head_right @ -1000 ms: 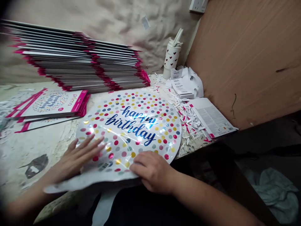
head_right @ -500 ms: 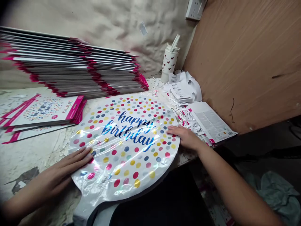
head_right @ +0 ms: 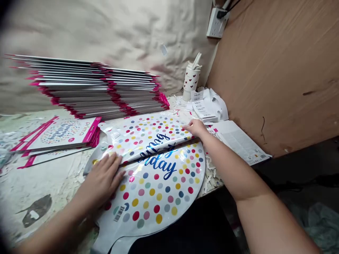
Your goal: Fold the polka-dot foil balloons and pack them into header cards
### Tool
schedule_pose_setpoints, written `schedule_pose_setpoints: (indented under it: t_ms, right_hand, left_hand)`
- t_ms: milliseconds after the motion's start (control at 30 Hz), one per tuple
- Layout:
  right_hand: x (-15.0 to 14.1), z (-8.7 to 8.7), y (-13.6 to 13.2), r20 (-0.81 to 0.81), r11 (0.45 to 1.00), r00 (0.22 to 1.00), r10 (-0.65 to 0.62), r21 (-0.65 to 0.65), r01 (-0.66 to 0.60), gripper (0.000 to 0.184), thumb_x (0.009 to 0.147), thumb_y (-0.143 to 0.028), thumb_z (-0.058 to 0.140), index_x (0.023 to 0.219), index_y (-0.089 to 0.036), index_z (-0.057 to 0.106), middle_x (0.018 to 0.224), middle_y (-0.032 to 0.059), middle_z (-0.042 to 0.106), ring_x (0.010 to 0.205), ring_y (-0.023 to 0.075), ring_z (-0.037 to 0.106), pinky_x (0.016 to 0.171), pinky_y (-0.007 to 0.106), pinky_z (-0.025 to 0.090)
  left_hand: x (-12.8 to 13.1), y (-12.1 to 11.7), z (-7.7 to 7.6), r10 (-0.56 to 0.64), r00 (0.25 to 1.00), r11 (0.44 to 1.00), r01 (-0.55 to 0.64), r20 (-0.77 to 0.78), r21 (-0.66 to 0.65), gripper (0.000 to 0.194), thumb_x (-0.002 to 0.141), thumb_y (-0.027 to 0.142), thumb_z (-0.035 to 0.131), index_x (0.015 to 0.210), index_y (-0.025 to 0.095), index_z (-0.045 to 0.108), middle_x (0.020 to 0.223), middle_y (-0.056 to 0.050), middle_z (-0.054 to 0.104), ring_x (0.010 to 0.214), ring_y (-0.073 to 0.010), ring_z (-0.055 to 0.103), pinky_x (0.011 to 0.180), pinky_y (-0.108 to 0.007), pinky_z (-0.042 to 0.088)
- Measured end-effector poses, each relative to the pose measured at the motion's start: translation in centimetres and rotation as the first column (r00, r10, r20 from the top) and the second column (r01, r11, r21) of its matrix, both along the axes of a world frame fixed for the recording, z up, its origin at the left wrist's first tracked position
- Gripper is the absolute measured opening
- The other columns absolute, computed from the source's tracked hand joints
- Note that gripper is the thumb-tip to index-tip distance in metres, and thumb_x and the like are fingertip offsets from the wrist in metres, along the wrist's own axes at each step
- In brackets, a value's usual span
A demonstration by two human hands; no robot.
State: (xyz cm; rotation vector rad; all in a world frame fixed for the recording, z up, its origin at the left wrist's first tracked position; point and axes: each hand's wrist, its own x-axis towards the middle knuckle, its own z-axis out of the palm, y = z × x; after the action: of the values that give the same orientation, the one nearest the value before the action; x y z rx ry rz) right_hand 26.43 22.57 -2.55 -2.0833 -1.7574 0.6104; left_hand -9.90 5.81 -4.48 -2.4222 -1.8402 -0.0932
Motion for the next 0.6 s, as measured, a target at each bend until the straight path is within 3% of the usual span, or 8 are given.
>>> schedule_pose_setpoints:
  t_ms: [67,133,200,233,300,367,433,600]
  right_hand:
    - [-0.8,0.8,-0.5,0.122,0.993,0.987,-0.101,0.076,0.092,0.059,0.064,-0.065,0.06,0.093,-0.014,0.059,0.084,0.0115,0.063,0.083,0.0276,0.058,0.071,0.036,0.044]
    - [-3.0,1.5,-2.2,0.246,0.972,0.964,-0.099,0.232,0.04,0.066,0.076,-0.064,0.047,0.112,-0.009,0.051,0.101,0.0201,0.061,0.099,0.0336,0.055,0.082,0.046,0.041]
    - [-6.9,1.5,-5.2,0.341,0.907,0.931,0.13,0.339,-0.25,0.061,0.086,-0.053,0.036,0.125,-0.006,0.042,0.12,0.0228,0.053,0.116,0.0328,0.045,0.096,0.05,0.032]
    - [-9.1,1.3,-6.9,0.367,0.817,0.859,0.356,0.323,-0.477,0.059,0.089,-0.047,0.031,0.129,-0.005,0.038,0.129,0.0224,0.047,0.124,0.0306,0.038,0.102,0.05,0.027]
    - [-13.1,0.3,-10.2,0.379,0.674,0.714,0.589,0.258,-0.692,0.053,0.085,-0.054,0.036,0.13,-0.027,0.038,0.14,-0.0025,0.041,0.131,0.0137,0.031,0.108,0.034,0.026]
    - [-14.9,-1.0,-12.1,0.347,0.583,0.608,0.714,0.186,-0.791,0.061,0.08,-0.062,0.04,0.134,-0.033,0.034,0.145,-0.0104,0.032,0.133,0.009,0.027,0.109,0.027,0.024]
    - [-13.1,-2.0,-12.4,0.294,0.605,0.605,0.74,0.103,-0.789,0.07,0.08,-0.063,0.042,0.138,-0.026,0.032,0.146,-0.0043,0.03,0.134,0.014,0.026,0.11,0.028,0.024]
    - [-1.9,-1.9,-11.3,0.342,0.877,0.838,0.425,0.073,-0.474,0.069,0.091,-0.05,0.027,0.141,-0.003,0.021,0.146,0.0221,0.024,0.135,0.0353,0.021,0.106,0.056,0.02]
  left_hand:
    - [0.2,-1.0,-1.2,0.013,0.999,0.996,-0.016,-0.029,-0.085,0.063,0.086,0.05,0.032,0.135,0.011,0.04,0.142,-0.018,0.036,0.131,-0.0356,0.028,0.102,-0.051,0.027]
    - [0.3,-1.4,-1.6,0.042,0.998,0.993,-0.047,-0.045,-0.112,0.063,0.085,0.053,0.033,0.139,0.02,0.034,0.146,-0.014,0.029,0.134,-0.038,0.022,0.101,-0.056,0.025]
    - [0.5,-1.5,-1.6,0.052,0.997,0.993,-0.058,-0.055,-0.104,0.06,0.085,0.054,0.034,0.138,0.027,0.033,0.148,-0.012,0.026,0.134,-0.04,0.018,0.099,-0.06,0.023]
    - [0.6,-1.5,-1.5,0.047,0.997,0.994,-0.052,-0.056,-0.099,0.059,0.085,0.054,0.034,0.138,0.029,0.033,0.148,-0.012,0.026,0.134,-0.0402,0.018,0.098,-0.06,0.023]
    - [0.7,-1.3,-1.4,0.024,0.998,0.996,-0.028,-0.05,-0.088,0.059,0.085,0.053,0.034,0.138,0.027,0.034,0.147,-0.013,0.027,0.134,-0.04,0.019,0.099,-0.06,0.023]
    - [0.4,-1.3,-1.6,0.007,0.999,0.996,-0.011,-0.042,-0.087,0.06,0.084,0.053,0.034,0.138,0.027,0.035,0.147,-0.014,0.027,0.134,-0.0401,0.02,0.099,-0.06,0.023]
    - [-0.4,-1.5,-1.9,0.002,1.0,0.996,-0.004,-0.026,-0.092,0.062,0.083,0.055,0.035,0.138,0.026,0.034,0.148,-0.013,0.026,0.134,-0.0397,0.018,0.1,-0.058,0.024]
    - [-1.7,-2.7,-1.7,0.1,0.994,0.994,-0.102,-0.039,-0.037,0.079,0.08,0.062,0.032,0.138,0.008,0.033,0.145,-0.022,0.028,0.133,-0.0409,0.02,0.101,-0.057,0.025]
